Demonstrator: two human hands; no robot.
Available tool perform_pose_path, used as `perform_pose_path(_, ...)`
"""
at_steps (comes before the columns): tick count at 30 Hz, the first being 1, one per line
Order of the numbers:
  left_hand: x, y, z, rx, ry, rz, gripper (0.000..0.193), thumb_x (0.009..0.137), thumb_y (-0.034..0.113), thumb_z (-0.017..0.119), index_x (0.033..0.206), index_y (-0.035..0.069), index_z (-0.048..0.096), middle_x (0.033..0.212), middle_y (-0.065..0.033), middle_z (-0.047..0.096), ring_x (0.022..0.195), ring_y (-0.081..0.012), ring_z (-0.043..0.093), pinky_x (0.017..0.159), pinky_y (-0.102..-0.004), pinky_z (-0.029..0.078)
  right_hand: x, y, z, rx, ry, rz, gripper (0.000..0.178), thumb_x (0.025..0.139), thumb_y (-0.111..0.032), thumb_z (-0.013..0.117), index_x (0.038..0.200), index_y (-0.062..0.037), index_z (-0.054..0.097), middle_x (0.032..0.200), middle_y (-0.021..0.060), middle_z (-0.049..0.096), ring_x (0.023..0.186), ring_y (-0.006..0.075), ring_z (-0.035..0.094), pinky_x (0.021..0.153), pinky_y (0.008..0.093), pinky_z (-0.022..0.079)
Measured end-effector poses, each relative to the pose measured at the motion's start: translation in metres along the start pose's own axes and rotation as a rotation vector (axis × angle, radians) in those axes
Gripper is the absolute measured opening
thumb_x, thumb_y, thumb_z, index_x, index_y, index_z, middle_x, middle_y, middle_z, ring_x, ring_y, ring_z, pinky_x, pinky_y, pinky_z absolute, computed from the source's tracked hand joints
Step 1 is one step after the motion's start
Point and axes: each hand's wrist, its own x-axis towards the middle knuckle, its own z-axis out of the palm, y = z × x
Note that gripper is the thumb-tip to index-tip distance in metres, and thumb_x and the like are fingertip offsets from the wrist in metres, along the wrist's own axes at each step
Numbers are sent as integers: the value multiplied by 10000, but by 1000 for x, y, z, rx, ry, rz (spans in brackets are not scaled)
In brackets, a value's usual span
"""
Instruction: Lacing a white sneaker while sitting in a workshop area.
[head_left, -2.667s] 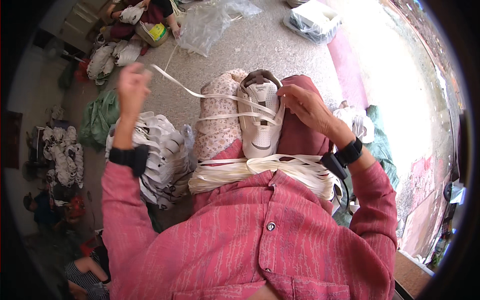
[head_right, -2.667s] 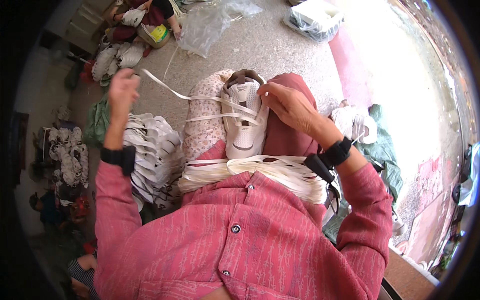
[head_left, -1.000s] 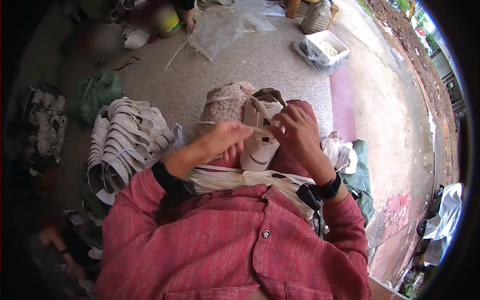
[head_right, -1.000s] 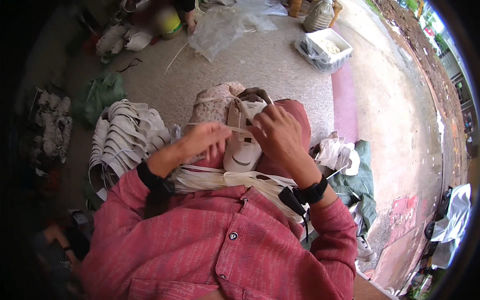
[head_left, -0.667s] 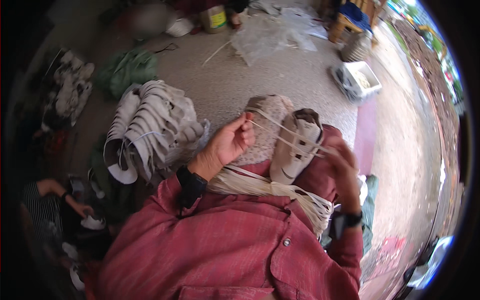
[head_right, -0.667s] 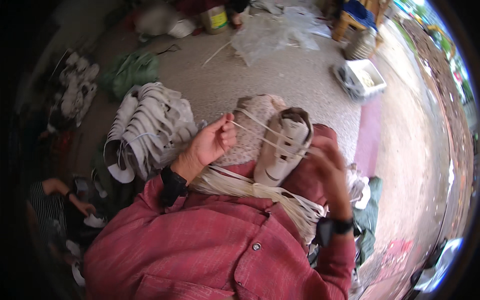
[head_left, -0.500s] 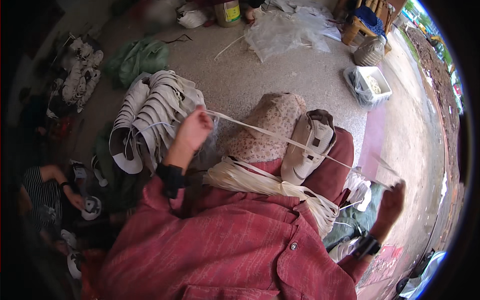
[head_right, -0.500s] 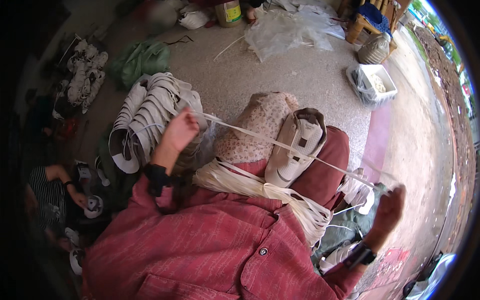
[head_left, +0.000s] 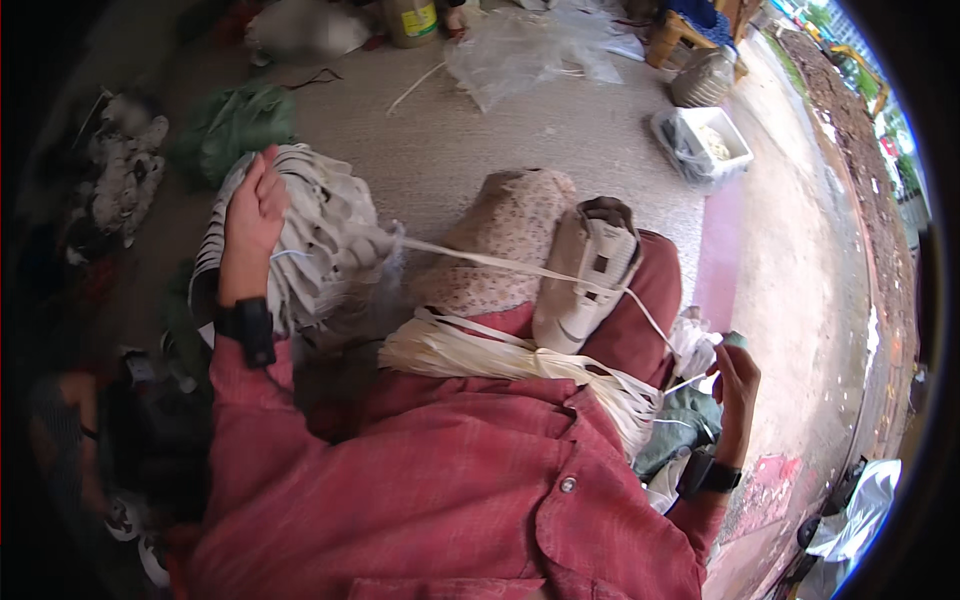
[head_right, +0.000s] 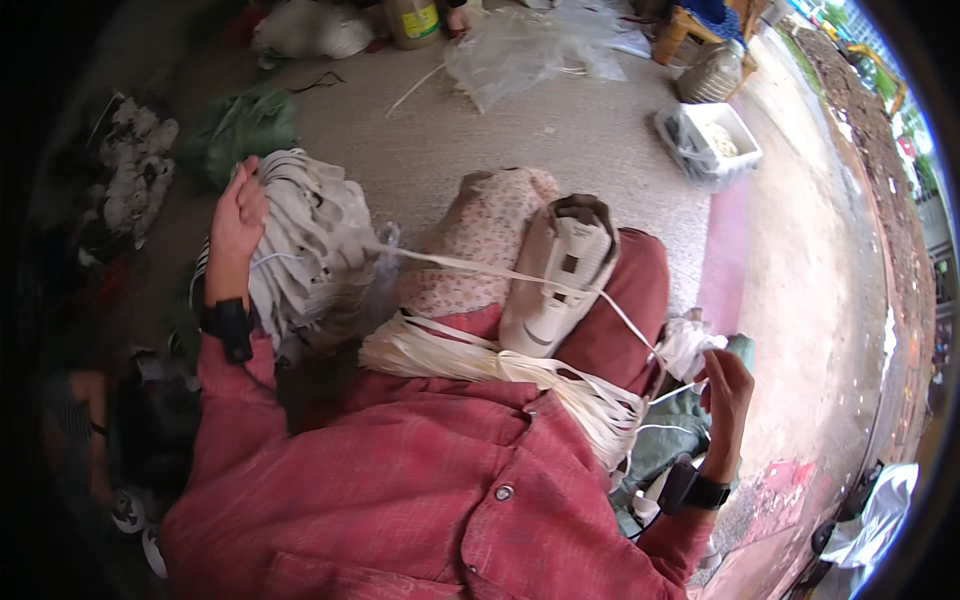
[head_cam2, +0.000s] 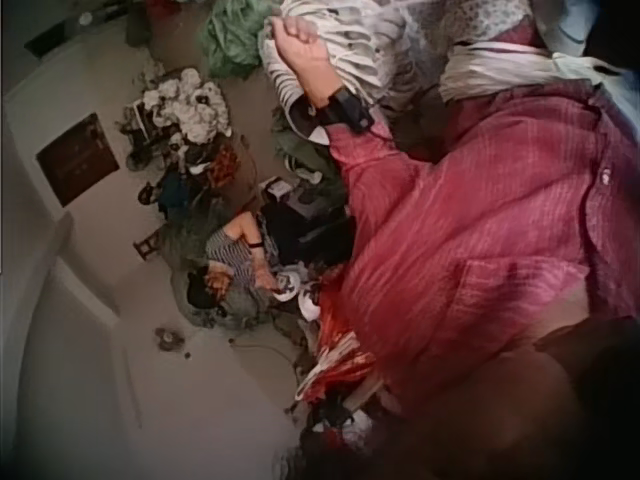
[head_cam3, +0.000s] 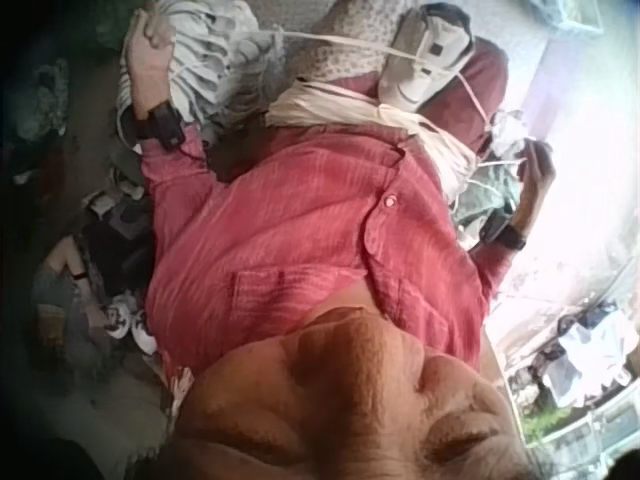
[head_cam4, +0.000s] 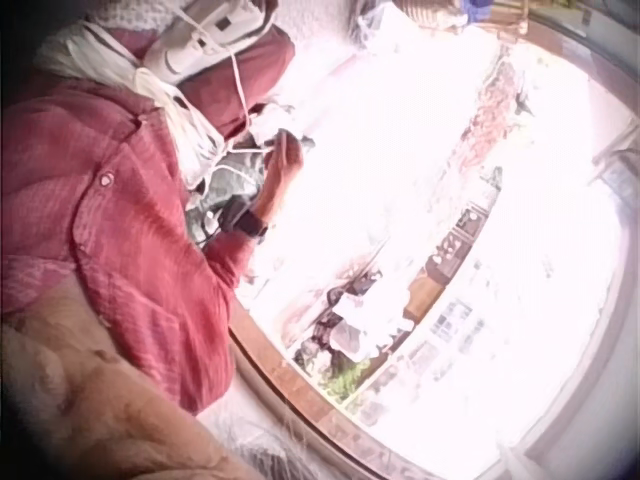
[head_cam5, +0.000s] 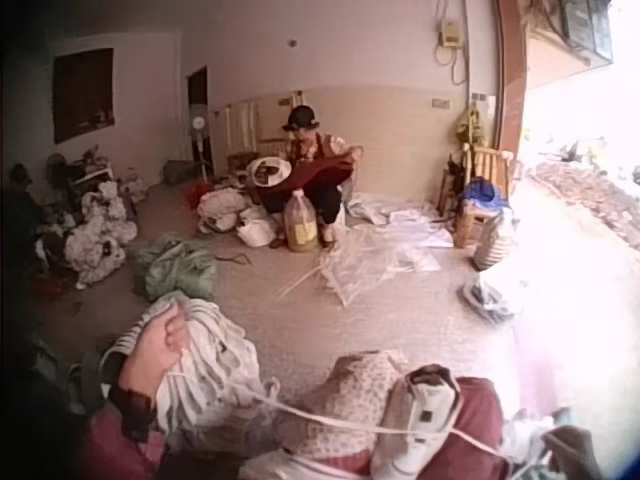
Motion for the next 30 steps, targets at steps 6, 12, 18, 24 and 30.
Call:
perform_pose_path(6,3,78,73,-184,297,305,262,1018,174,455,1184,-21,509,658,11,358,540,-73,342,460,-227,281,4,-80,93,118,-293,-75,206,958,-188,599,1083,-29,640,642,-8,581,433,28,434,384,187,287)
perform_pose_path(12,-3,95,27,-104,-256,205,287,1027,180,439,1206,-35,506,640,32,312,494,-63,248,413,-231,233,14,-107,142,170,-523,-21,236,982,-203,566,1135,-31,614,600,11,578,402,36,437,372,189,290)
perform_pose_path(18,-15,14,75,724,-71,236,256,1003,229,505,1030,22,654,610,95,355,483,1,272,422,-187,191,10,-100,158,199,-456,-54,250,970,-183,569,1111,20,608,619,34,606,425,50,479,373,191,330)
perform_pose_path(24,-24,-107,118,990,-570,287,232,969,182,537,917,3,675,767,25,615,670,-91,569,659,-204,449,8,-103,170,171,-490,-40,243,965,-173,577,1067,44,619,615,44,625,405,50,450,381,198,337)
perform_pose_path(30,-48,-181,180,1195,-775,205,205,937,201,589,855,39,684,853,-46,696,806,-151,659,719,-283,495,4,-98,171,217,-439,12,228,961,-168,589,1061,32,633,607,32,623,408,38,459,380,188,340)
